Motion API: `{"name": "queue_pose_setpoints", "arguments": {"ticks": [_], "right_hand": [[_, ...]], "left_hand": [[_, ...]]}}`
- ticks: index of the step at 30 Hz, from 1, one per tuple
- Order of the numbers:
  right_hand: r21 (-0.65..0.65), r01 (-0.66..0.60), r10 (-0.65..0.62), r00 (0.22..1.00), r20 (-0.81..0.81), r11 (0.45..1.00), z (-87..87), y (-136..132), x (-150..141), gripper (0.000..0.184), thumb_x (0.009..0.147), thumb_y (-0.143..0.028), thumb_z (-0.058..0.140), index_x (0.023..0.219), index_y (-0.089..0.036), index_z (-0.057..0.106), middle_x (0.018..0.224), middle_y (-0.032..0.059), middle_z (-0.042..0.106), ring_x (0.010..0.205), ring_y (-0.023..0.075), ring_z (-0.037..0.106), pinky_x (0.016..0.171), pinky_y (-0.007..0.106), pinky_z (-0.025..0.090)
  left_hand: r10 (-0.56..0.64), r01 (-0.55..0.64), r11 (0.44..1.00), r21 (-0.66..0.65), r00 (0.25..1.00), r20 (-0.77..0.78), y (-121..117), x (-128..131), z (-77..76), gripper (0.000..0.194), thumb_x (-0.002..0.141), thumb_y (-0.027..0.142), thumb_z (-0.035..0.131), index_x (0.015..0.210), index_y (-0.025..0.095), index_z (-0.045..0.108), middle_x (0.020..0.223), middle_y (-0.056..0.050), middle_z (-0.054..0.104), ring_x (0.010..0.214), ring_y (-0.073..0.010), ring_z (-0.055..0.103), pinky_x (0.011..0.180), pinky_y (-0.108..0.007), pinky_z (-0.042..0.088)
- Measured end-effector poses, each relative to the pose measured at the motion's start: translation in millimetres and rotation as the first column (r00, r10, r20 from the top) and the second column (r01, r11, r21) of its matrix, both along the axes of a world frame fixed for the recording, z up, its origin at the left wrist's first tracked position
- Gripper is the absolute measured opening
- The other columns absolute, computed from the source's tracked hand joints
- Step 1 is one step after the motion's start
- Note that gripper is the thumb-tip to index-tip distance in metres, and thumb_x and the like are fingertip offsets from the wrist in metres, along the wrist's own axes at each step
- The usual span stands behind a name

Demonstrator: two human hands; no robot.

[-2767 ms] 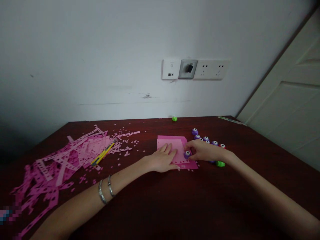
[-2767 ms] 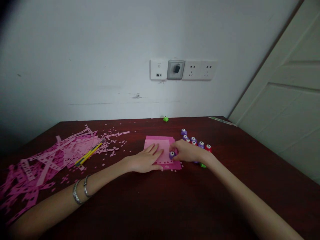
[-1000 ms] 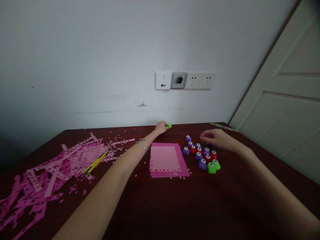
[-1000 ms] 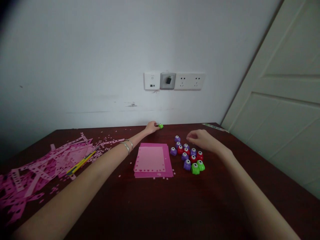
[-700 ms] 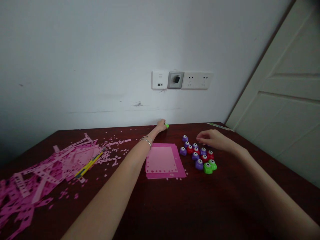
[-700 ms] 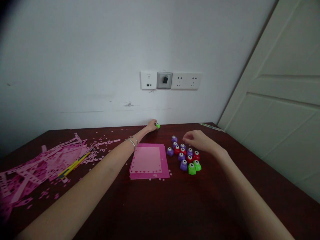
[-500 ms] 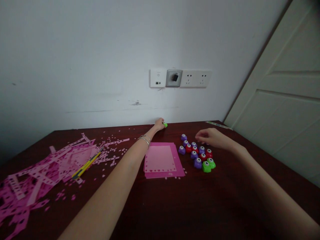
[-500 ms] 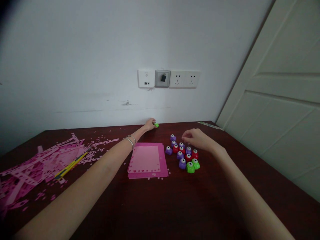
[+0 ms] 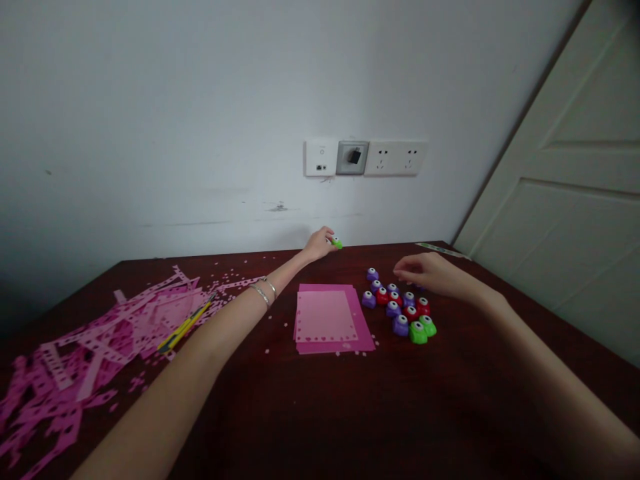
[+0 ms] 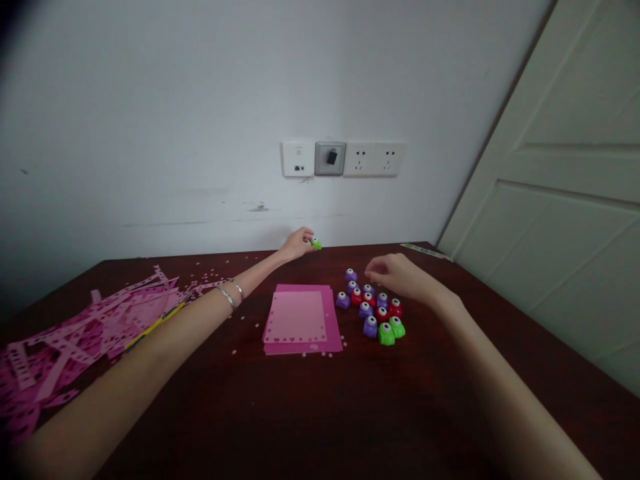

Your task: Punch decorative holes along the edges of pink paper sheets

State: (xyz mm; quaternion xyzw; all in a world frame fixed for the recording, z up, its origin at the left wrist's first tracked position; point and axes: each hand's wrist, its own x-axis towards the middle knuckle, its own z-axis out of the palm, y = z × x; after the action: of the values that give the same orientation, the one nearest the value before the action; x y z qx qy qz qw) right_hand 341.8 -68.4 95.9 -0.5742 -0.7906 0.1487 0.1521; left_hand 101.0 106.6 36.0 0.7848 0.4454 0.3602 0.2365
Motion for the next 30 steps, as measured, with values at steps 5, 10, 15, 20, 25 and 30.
{"name": "queue_pose_setpoints", "arguments": {"ticks": [5, 10, 15, 20, 25, 30], "right_hand": [[0.065, -0.052, 0.054, 0.998, -0.025, 0.997, 13.5, -15, -17, 0.027, 0.080, -0.036, 0.049, 0.090, -0.017, 0.066, 0.077, 0.0043, 0.068, 0.065, 0.0147, 0.060, 0.059, 0.027, 0.045], [0.088, -0.137, 0.146, 0.984, -0.102, 0.987, 20.9, -30, -40, 0.026, 0.080, -0.035, 0.051, 0.095, -0.019, 0.065, 0.084, 0.0035, 0.069, 0.071, 0.0146, 0.061, 0.063, 0.026, 0.046], [0.061, -0.180, 0.188, 0.967, -0.170, 0.982, 22.2, -37, -58, 0.027, 0.079, -0.037, 0.053, 0.095, -0.019, 0.066, 0.083, 0.0031, 0.068, 0.073, 0.0150, 0.061, 0.065, 0.026, 0.047], [0.042, -0.230, 0.234, 0.950, -0.209, 0.972, 14.6, -37, -69, 0.028, 0.076, -0.034, 0.058, 0.098, -0.018, 0.065, 0.089, 0.0048, 0.068, 0.077, 0.0153, 0.061, 0.066, 0.026, 0.047], [0.040, -0.279, 0.281, 0.932, -0.231, 0.959, 1.2, -33, -77, 0.029, 0.074, -0.033, 0.060, 0.099, -0.018, 0.064, 0.090, 0.0045, 0.067, 0.076, 0.0147, 0.060, 0.069, 0.027, 0.046], [0.026, -0.289, 0.287, 0.931, -0.227, 0.957, -6.7, -32, -85, 0.026, 0.073, -0.029, 0.061, 0.095, -0.017, 0.065, 0.080, 0.0031, 0.066, 0.071, 0.0141, 0.059, 0.067, 0.026, 0.045]], "left_hand": [[-0.206, 0.201, 0.973, 0.109, 0.978, 0.031, -60, -22, 32.1, 0.043, 0.061, 0.026, 0.071, 0.098, 0.016, 0.049, 0.088, -0.003, 0.060, 0.080, -0.0146, 0.054, 0.073, -0.027, 0.042], [-0.298, 0.297, 0.953, 0.059, 0.955, 0.000, -133, -45, 48.8, 0.039, 0.066, 0.029, 0.066, 0.100, 0.019, 0.049, 0.092, -0.004, 0.062, 0.083, -0.0153, 0.057, 0.075, -0.029, 0.041], [-0.322, 0.322, 0.947, -0.008, 0.946, -0.023, -170, -57, 45.2, 0.037, 0.067, 0.028, 0.064, 0.100, 0.019, 0.048, 0.094, -0.004, 0.063, 0.088, -0.0164, 0.057, 0.079, -0.031, 0.041], [-0.324, 0.323, 0.946, -0.034, 0.944, -0.053, -174, -55, 39.0, 0.039, 0.068, 0.029, 0.064, 0.102, 0.018, 0.047, 0.098, -0.007, 0.062, 0.093, -0.0188, 0.057, 0.084, -0.033, 0.040], [-0.349, 0.348, 0.937, -0.029, 0.935, -0.060, -178, -51, 36.4, 0.041, 0.068, 0.027, 0.065, 0.103, 0.018, 0.047, 0.100, -0.008, 0.061, 0.095, -0.0199, 0.056, 0.084, -0.035, 0.041], [-0.350, 0.351, 0.936, -0.002, 0.934, -0.068, -182, -48, 32.4, 0.039, 0.069, 0.024, 0.064, 0.104, 0.019, 0.048, 0.100, -0.007, 0.061, 0.096, -0.0197, 0.056, 0.083, -0.035, 0.042]]}}
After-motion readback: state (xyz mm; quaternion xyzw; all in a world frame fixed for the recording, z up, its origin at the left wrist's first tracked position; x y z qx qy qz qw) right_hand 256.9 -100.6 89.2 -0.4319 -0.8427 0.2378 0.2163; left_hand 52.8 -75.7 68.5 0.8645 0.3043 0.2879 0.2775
